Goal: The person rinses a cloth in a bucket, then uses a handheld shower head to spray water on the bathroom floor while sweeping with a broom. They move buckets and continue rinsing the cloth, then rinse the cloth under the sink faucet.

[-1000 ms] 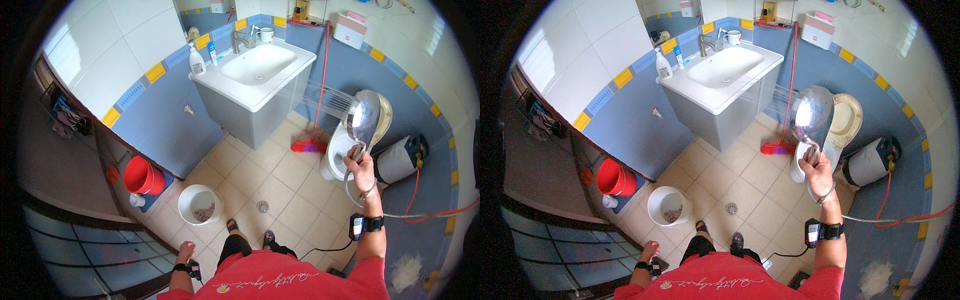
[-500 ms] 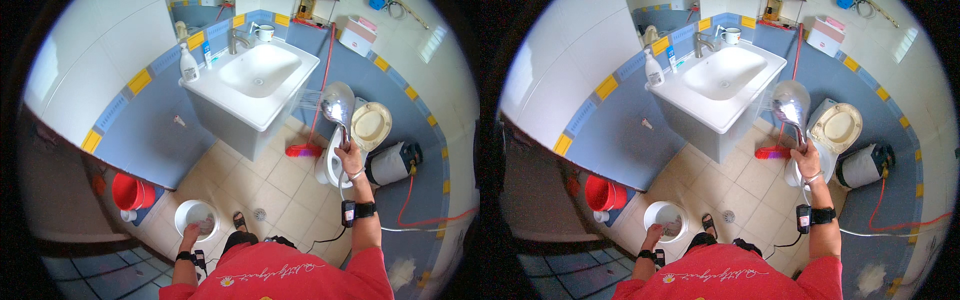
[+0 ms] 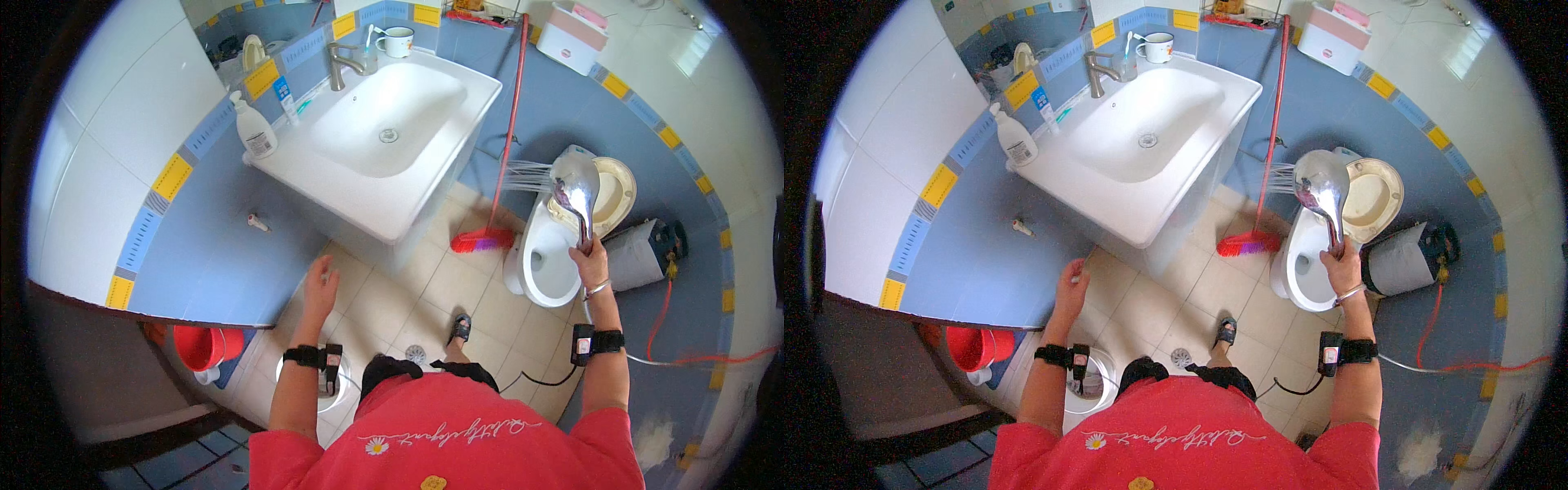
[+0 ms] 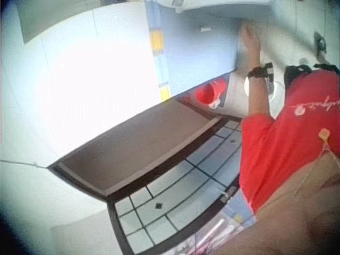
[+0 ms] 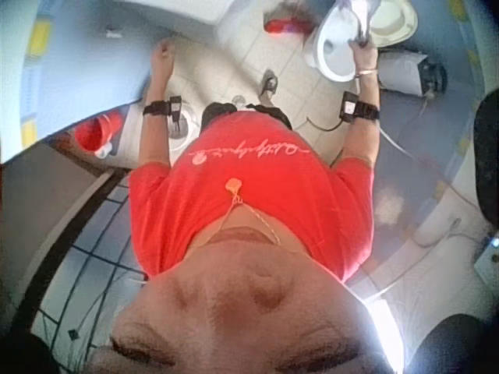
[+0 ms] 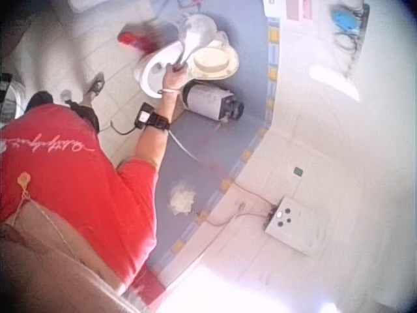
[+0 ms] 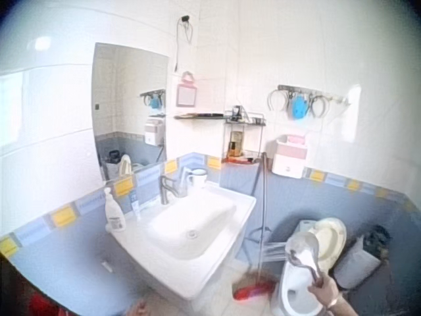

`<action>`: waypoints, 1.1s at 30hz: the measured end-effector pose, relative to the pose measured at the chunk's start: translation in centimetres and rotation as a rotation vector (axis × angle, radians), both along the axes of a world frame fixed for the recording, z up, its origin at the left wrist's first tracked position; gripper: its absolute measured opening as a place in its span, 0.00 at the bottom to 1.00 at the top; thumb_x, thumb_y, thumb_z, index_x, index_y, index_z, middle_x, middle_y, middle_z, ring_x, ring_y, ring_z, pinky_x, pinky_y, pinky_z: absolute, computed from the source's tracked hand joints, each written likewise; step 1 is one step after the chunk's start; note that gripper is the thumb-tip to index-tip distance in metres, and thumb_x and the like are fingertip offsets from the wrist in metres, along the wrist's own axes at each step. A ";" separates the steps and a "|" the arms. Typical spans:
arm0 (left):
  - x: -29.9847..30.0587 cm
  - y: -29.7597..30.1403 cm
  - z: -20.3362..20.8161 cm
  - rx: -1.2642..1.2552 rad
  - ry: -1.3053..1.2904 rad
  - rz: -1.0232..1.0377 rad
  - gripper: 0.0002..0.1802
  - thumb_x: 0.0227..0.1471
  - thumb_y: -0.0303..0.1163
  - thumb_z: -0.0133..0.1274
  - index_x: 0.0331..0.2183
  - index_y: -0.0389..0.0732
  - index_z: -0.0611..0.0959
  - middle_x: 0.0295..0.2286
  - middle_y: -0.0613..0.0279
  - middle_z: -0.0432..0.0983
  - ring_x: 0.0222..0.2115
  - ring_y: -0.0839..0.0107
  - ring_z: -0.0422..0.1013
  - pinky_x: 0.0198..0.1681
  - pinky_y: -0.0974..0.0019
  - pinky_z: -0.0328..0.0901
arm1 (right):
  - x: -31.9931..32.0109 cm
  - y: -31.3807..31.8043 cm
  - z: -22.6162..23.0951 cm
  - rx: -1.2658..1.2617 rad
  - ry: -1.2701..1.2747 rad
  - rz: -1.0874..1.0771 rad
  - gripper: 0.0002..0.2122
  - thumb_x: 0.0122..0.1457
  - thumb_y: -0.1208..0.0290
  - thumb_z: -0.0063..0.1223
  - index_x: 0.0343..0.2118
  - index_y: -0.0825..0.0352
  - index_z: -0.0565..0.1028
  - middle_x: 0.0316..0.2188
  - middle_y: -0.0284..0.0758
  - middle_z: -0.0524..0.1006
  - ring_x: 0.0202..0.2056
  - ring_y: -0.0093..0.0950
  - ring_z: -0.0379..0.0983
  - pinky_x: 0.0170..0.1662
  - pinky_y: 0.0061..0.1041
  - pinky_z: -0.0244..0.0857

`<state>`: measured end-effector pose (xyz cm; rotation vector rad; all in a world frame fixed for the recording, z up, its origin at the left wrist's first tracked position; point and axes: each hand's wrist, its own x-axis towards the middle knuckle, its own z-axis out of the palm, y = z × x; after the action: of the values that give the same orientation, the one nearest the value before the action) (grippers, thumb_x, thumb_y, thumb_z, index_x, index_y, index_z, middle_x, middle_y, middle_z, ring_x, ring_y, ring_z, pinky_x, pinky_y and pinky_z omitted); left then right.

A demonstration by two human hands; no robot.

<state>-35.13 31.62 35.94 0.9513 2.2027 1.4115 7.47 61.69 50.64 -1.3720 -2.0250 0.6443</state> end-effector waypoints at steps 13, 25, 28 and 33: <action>0.6 18.4 12.8 -0.033 0.298 0.045 0.22 0.45 0.31 0.51 0.45 0.38 0.71 0.43 0.52 0.68 0.45 0.57 0.63 0.47 0.62 0.58 | -1.4 15.2 4.8 -0.212 0.267 0.205 0.07 0.45 0.78 0.55 0.24 0.65 0.66 0.16 0.22 0.61 0.20 0.14 0.55 0.23 0.15 0.50; -8.6 36.3 5.3 -0.543 0.338 -0.390 0.30 0.46 0.38 0.47 0.50 0.34 0.64 0.48 0.46 0.62 0.50 0.53 0.58 0.53 0.61 0.53 | -12.5 20.9 4.6 -0.326 0.278 0.405 0.07 0.47 0.77 0.54 0.27 0.66 0.67 0.19 0.24 0.64 0.22 0.14 0.57 0.26 0.14 0.54; -11.3 39.0 1.1 -0.666 0.318 -0.439 0.30 0.47 0.38 0.47 0.51 0.35 0.63 0.49 0.48 0.61 0.50 0.53 0.58 0.53 0.58 0.54 | -14.3 22.9 4.7 -0.330 0.208 0.289 0.07 0.48 0.76 0.55 0.27 0.68 0.66 0.18 0.24 0.63 0.22 0.14 0.57 0.26 0.14 0.54; -13.3 42.6 -3.4 -0.828 0.344 -0.432 0.27 0.47 0.36 0.45 0.50 0.39 0.63 0.51 0.56 0.57 0.50 0.53 0.57 0.50 0.51 0.55 | -16.5 24.7 4.2 -0.481 0.239 0.208 0.07 0.49 0.76 0.54 0.28 0.65 0.67 0.19 0.22 0.63 0.21 0.12 0.57 0.24 0.12 0.52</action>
<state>-48.45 74.25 32.51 1.2658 2.2747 0.1000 -9.07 86.37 54.88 -1.2664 -1.9021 1.3908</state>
